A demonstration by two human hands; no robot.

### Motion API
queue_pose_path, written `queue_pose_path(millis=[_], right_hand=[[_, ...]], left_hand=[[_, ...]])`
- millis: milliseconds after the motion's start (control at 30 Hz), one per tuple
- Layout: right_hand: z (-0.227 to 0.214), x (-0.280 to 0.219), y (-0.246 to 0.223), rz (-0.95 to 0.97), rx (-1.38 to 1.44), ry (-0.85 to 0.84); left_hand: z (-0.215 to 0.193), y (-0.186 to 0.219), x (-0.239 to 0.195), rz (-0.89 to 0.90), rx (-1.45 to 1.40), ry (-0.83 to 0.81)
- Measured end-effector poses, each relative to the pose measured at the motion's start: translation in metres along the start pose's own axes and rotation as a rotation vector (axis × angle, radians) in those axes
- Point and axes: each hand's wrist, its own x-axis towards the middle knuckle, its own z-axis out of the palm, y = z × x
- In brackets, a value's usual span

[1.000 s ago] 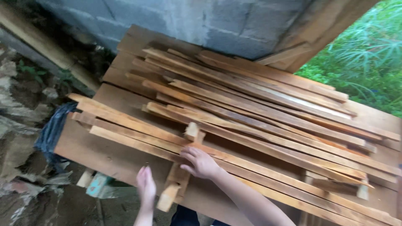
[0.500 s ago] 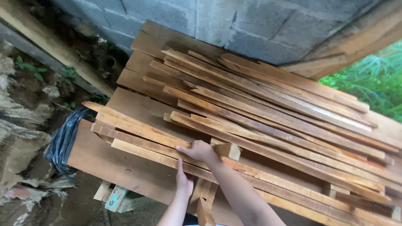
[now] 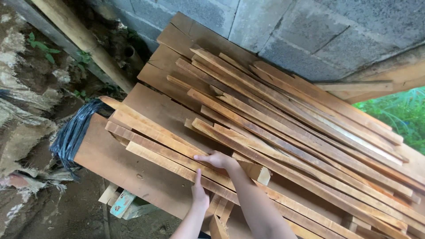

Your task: The person arranges a stack of wooden planks on a workbench and secures them with a black strap. They align the planks by hand, then wrap the strap around the bundle and tie it to hold the wood together.

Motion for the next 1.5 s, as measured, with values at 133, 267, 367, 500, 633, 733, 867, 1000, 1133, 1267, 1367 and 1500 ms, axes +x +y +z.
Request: queue_pose_path(millis=[133, 267, 367, 500, 633, 733, 867, 1000, 1133, 1267, 1367, 1500], right_hand=[[-0.006, -0.006, -0.008, 0.020, 0.067, 0.013], [-0.012, -0.021, -0.021, 0.070, 0.054, -0.016], [-0.014, -0.024, -0.030, 0.091, 0.111, -0.019], [-0.018, -0.022, -0.041, 0.134, 0.172, -0.018], [-0.027, -0.045, -0.066, 0.203, 0.189, -0.073], [-0.027, -0.037, -0.062, 0.165, 0.170, -0.118], [-0.030, -0.048, -0.067, 0.173, 0.187, -0.095], [-0.036, -0.081, -0.081, 0.152, 0.112, -0.079], [-0.016, -0.040, -0.057, 0.205, 0.077, 0.039], [-0.012, -0.036, -0.039, 0.161, 0.072, -0.005], [-0.012, -0.032, -0.034, 0.168, 0.030, -0.004], [-0.009, -0.019, -0.023, 0.134, -0.002, 0.013]], left_hand=[[0.015, 0.022, -0.011, 0.044, 0.092, 0.001], [0.016, 0.023, -0.008, 0.081, 0.005, 0.002], [0.012, 0.025, -0.005, 0.094, -0.109, -0.003], [0.014, 0.033, -0.001, 0.114, -0.144, 0.007], [0.030, 0.040, -0.014, 0.108, -0.053, 0.077], [0.018, 0.032, 0.001, 0.161, -0.177, 0.080], [0.034, 0.034, -0.009, 0.226, -0.083, 0.209], [0.036, 0.027, -0.015, 0.309, -0.072, 0.302], [0.030, 0.034, -0.020, 0.233, -0.019, 0.147], [0.035, 0.027, -0.023, 0.208, -0.091, 0.139], [0.040, 0.029, -0.031, 0.214, -0.046, 0.101], [0.024, 0.023, -0.020, 0.203, -0.214, 0.053]])
